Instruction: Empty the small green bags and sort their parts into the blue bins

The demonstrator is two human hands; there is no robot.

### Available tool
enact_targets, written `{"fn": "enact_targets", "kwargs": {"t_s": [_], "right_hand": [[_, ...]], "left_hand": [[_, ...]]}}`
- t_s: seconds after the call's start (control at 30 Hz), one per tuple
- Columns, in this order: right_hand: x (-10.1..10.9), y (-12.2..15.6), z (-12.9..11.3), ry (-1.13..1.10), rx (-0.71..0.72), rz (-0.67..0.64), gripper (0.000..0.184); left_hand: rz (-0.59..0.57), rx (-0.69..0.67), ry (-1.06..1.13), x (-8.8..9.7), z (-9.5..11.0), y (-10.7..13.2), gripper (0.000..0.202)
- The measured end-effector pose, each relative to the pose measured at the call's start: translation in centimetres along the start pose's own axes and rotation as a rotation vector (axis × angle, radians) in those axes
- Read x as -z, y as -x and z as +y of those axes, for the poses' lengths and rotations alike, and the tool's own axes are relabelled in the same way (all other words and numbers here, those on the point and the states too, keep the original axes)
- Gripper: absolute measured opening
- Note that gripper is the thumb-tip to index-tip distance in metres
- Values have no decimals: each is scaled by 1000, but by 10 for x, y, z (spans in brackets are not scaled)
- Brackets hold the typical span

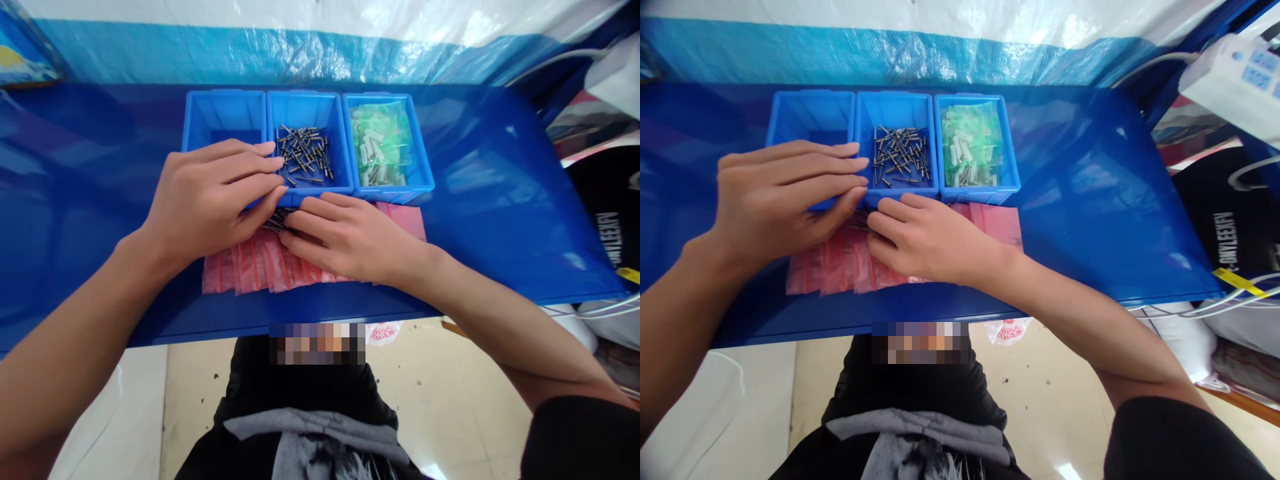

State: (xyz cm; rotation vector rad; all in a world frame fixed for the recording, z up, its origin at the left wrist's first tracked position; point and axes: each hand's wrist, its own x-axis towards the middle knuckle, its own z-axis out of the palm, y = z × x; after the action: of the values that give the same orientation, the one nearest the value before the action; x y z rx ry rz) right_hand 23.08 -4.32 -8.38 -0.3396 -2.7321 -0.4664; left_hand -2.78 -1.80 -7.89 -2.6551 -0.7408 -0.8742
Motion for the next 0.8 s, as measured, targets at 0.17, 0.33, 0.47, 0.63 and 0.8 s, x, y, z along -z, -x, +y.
{"fn": "enact_targets", "kwargs": {"t_s": [0.17, 0.33, 0.47, 0.63, 0.8], "right_hand": [[-2, -3, -4, 44, 20, 22, 27], [-3, -9, -5, 47, 8, 36, 25], [-4, -11, -5, 78, -1, 88, 21], [2, -7, -6, -24, -78, 167, 25], [15, -4, -1, -813, -563, 323, 15]], "left_hand": [[30, -53, -25, -1, -1, -1, 13], [-13, 5, -15, 1, 0, -1, 15], [-36, 40, -3, 3, 1, 1, 20], [-34, 64, 29, 2, 1, 2, 21], [-23, 38, 13, 3, 2, 2, 16]]}}
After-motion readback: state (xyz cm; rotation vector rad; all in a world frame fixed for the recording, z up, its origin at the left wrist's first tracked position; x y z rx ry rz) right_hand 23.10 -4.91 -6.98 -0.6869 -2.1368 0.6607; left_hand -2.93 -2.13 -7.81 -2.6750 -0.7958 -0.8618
